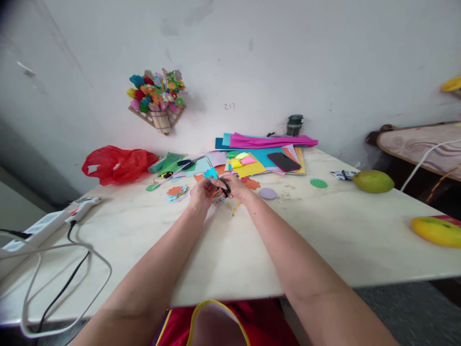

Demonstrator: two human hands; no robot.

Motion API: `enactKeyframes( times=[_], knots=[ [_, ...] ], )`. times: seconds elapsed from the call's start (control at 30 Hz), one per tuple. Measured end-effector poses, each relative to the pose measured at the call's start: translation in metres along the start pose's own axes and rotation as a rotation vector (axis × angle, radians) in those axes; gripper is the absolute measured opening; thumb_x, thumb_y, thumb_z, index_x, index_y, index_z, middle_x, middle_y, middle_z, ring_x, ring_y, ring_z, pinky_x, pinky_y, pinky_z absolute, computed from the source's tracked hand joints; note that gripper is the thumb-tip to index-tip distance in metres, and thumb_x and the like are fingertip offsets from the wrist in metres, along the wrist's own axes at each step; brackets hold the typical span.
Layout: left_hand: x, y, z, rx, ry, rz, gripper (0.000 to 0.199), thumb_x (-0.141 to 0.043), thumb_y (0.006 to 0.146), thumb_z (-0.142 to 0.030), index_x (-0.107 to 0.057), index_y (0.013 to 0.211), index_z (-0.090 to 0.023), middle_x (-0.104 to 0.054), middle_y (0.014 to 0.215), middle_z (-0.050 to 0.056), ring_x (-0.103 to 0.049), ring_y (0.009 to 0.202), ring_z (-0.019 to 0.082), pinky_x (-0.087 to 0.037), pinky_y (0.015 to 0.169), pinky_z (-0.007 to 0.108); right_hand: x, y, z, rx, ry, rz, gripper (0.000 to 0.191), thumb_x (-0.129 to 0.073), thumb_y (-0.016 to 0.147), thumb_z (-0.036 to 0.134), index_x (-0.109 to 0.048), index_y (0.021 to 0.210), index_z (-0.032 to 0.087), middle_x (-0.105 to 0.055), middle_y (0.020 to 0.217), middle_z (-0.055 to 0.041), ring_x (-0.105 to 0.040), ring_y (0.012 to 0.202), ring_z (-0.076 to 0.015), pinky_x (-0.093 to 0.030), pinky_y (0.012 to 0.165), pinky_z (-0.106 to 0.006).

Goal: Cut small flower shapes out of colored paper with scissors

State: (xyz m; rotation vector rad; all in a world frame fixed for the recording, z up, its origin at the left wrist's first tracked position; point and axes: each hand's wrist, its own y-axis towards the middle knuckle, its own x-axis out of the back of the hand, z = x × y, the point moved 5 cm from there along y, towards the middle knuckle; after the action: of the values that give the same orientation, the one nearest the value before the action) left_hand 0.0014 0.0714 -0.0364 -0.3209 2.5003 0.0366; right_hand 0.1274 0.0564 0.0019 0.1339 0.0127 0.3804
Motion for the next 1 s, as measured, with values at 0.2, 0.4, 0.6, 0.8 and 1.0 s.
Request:
enactKeyframes(
  times=[0.2, 0.4, 0.6, 0.8, 1.0],
  knots=[
    [-0.004, -0.006, -0.001, 0.001, -0.032, -0.035, 0.022, -0.083, 0.073, -0.023, -0.062, 0.068, -0.02, -0.069, 0.064, -0.001, -0.07, 0.064, 0.013, -0.056, 0.077, 0.028, -0.004, -0.002, 0.004, -0.018, 0.015, -0.034, 0.043, -0.087, 0.076, 0.043, -0.054, 0.064, 0.018, -0.052, 0.046, 0.0034, -0.046, 0.037, -0.008, -0.02, 0.032, -0.02],
    [-0.005, -0.013, -0.009, -0.05, -0.028, -0.102, 0.028, -0.086, 0.068, -0.023, -0.059, 0.063, -0.021, -0.065, 0.058, -0.002, -0.069, 0.062, 0.015, -0.054, 0.071, 0.028, -0.007, -0.003, 0.006, -0.02, 0.009, -0.063, 0.043, -0.088, 0.075, 0.04, -0.054, 0.062, 0.019, -0.049, 0.043, 0.0045, -0.042, 0.035, -0.008, -0.023, 0.034, -0.021],
    [-0.003, -0.012, -0.014, -0.088, 0.011, -0.099, 0.032, -0.087, 0.061, -0.022, -0.055, 0.06, -0.02, -0.063, 0.057, -0.004, -0.063, 0.056, 0.011, -0.052, 0.068, 0.026, -0.002, 0.002, -0.003, -0.019, -0.003, -0.094, 0.043, -0.089, 0.074, 0.041, -0.055, 0.062, 0.019, -0.05, 0.044, 0.0042, -0.043, 0.036, -0.008, -0.027, 0.035, -0.02],
    [0.004, -0.005, -0.018, -0.054, 0.101, -0.06, 0.029, -0.086, 0.062, -0.021, -0.057, 0.062, -0.021, -0.065, 0.059, -0.003, -0.064, 0.058, 0.014, -0.054, 0.07, 0.028, -0.001, 0.002, -0.004, -0.06, -0.038, -0.132, 0.042, -0.091, 0.072, 0.038, -0.054, 0.062, 0.019, -0.048, 0.043, 0.0062, -0.041, 0.038, -0.0073, -0.03, 0.037, -0.019],
    [0.011, 0.001, -0.025, -0.042, 0.142, 0.005, 0.029, -0.088, 0.061, -0.021, -0.06, 0.067, -0.019, -0.067, 0.063, 0.0, -0.066, 0.059, 0.015, -0.056, 0.07, 0.032, 0.0, 0.0, -0.001, -0.129, -0.089, -0.159, 0.041, -0.091, 0.071, 0.034, -0.054, 0.061, 0.019, -0.047, 0.042, 0.0068, -0.04, 0.038, -0.0071, -0.031, 0.037, -0.019]
  ],
)
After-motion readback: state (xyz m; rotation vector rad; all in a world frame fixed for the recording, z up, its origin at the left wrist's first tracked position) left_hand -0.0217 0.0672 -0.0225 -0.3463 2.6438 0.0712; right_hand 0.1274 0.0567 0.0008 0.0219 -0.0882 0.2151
